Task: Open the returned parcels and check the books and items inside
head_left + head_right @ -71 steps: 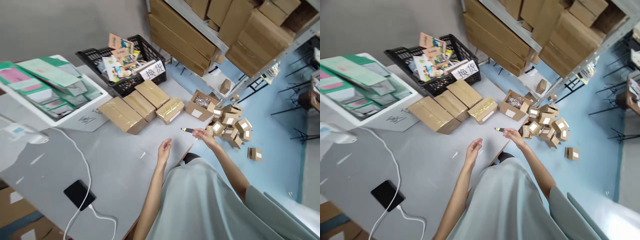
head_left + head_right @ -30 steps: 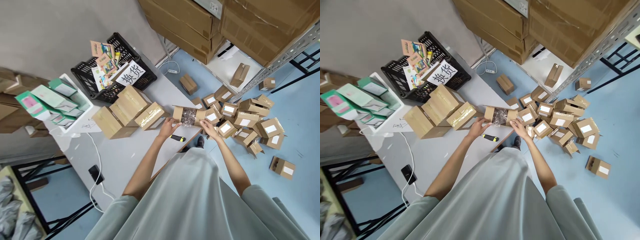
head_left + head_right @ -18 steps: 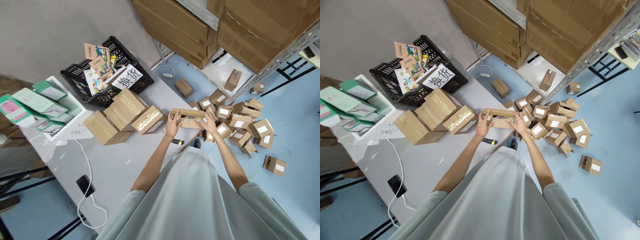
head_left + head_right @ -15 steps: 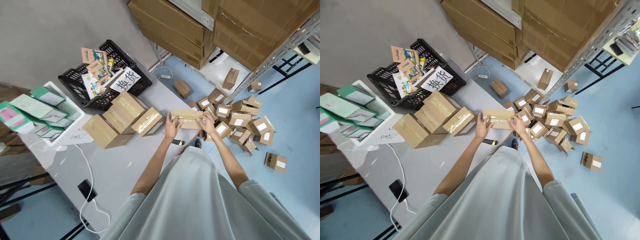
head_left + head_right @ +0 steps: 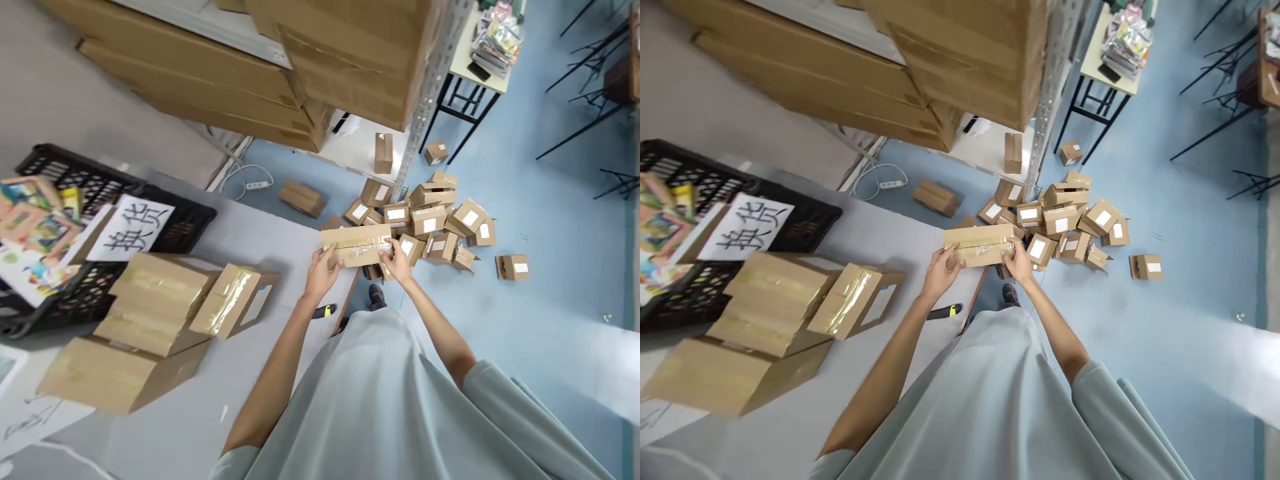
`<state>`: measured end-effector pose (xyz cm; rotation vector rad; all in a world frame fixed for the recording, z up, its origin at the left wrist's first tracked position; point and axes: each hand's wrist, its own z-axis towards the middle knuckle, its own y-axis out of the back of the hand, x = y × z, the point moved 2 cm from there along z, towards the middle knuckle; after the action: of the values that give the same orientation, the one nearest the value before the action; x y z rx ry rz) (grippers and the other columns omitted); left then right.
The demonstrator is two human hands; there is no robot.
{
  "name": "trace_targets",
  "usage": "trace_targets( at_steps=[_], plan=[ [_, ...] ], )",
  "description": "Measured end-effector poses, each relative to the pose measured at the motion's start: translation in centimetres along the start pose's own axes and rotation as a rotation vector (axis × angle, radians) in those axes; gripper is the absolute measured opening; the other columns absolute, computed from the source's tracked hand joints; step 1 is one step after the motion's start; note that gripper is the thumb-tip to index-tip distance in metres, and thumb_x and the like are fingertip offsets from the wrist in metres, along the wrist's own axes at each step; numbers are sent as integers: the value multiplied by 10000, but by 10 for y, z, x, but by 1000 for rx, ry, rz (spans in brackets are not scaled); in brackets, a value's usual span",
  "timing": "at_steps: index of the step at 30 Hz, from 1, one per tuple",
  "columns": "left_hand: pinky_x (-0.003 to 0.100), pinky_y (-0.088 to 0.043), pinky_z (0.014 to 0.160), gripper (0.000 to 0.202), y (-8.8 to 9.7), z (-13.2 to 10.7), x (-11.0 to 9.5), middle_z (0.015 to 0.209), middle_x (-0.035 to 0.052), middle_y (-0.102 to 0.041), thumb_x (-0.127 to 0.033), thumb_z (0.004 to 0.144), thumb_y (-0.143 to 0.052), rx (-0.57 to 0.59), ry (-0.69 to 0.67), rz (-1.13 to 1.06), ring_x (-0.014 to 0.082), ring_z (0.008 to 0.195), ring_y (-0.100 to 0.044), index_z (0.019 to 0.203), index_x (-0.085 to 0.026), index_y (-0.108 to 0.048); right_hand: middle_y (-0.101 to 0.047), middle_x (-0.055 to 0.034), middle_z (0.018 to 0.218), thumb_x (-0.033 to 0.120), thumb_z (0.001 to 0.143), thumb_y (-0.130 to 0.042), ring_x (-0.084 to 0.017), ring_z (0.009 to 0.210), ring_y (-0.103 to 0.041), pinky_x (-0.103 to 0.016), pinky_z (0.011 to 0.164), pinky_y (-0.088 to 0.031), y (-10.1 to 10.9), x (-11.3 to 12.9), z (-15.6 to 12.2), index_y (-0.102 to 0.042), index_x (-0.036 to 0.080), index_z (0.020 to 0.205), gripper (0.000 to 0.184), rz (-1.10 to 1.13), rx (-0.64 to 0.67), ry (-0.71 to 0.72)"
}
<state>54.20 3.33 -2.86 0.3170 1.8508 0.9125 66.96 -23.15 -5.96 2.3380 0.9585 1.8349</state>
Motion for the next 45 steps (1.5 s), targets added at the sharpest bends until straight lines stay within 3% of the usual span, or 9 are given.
trace_targets(
  at_steps=[7, 12, 19, 24, 27, 30, 34, 38, 45],
  plan=[
    [596, -518, 1307, 970, -85, 62, -95, 1760, 175, -500, -304, 869, -874, 296, -246, 67, 492, 1603, -552, 1772, -313, -521, -632, -156, 1549, 426, 884, -777, -349, 1490, -597, -497, 1330, -461, 109, -52, 2, -666, 269, 1468, 615, 50, -298, 15],
    [603, -449, 1353, 904, -142, 90, -152, 1705, 185, -580, -305, 868, -918, 390, -369, 119, 516, 1604, -541, 1716, -299, -604, -625, -171, 1574, 441, 904, -790, -359, 1462, -621, -530, 1302, -490, 170, -88, -13, -676, 253, 1471, 608, 73, -428, -71],
    [627, -487, 1317, 900, -200, 99, -221, 1698, 220, -589, -303, 937, -901, 499, -536, 257, 529, 1580, -556, 1764, -282, -545, -672, -174, 1621, 513, 908, -793, -386, 1532, -591, -593, 1341, -444, 226, -124, -37, -690, 263, 1528, 676, 46, -585, -78],
    [699, -540, 1245, 952, -239, 128, -297, 1623, 247, -628, -232, 956, -862, 579, -658, 385, 555, 1463, -648, 1816, -250, -453, -649, -194, 1668, 620, 949, -767, -418, 1576, -554, -665, 1372, -393, 281, -140, -27, -643, 246, 1608, 767, -5, -696, -54],
    [708, -470, 1338, 914, -258, 147, -345, 1845, 213, -427, -239, 1032, -764, 534, -760, 256, 507, 1629, -521, 1852, -267, -362, -555, -178, 1765, 718, 974, -725, -410, 1659, -483, -693, 1359, -425, 318, -148, -11, -554, 277, 1693, 860, 17, -749, 10],
    [661, -382, 1417, 843, -263, 152, -369, 1956, 117, -232, -190, 1069, -656, 477, -803, 100, 440, 1731, -406, 1849, -320, -361, -495, -197, 1801, 797, 985, -671, -406, 1690, -458, -688, 1324, -487, 336, -155, 1, -528, 257, 1713, 917, 24, -797, 52],
    [620, -376, 1434, 734, -248, 128, -339, 1893, 127, -390, -202, 1072, -612, 478, -770, 32, 392, 1744, -397, 1791, -260, -474, -645, -208, 1644, 769, 1006, -668, -399, 1570, -591, -676, 1280, -534, 319, -158, -1, -681, 256, 1550, 747, 29, -776, 51],
    [567, -446, 1398, 552, -222, 92, -268, 1704, 167, -621, -235, 1078, -602, 471, -651, 57, 365, 1622, -563, 1625, -189, -662, -754, -222, 1456, 731, 1001, -663, -388, 1386, -710, -647, 1221, -582, 274, -150, -8, -773, 211, 1369, 647, 90, -699, 36],
    [534, -508, 1343, 472, -155, 49, -149, 1564, 138, -734, -235, 1041, -617, 315, -414, 11, 339, 1497, -671, 1494, -209, -747, -821, -240, 1348, 720, 988, -654, -393, 1248, -779, -639, 1159, -626, 181, -103, 29, -810, 184, 1230, 608, 124, -358, 83]
  ],
)
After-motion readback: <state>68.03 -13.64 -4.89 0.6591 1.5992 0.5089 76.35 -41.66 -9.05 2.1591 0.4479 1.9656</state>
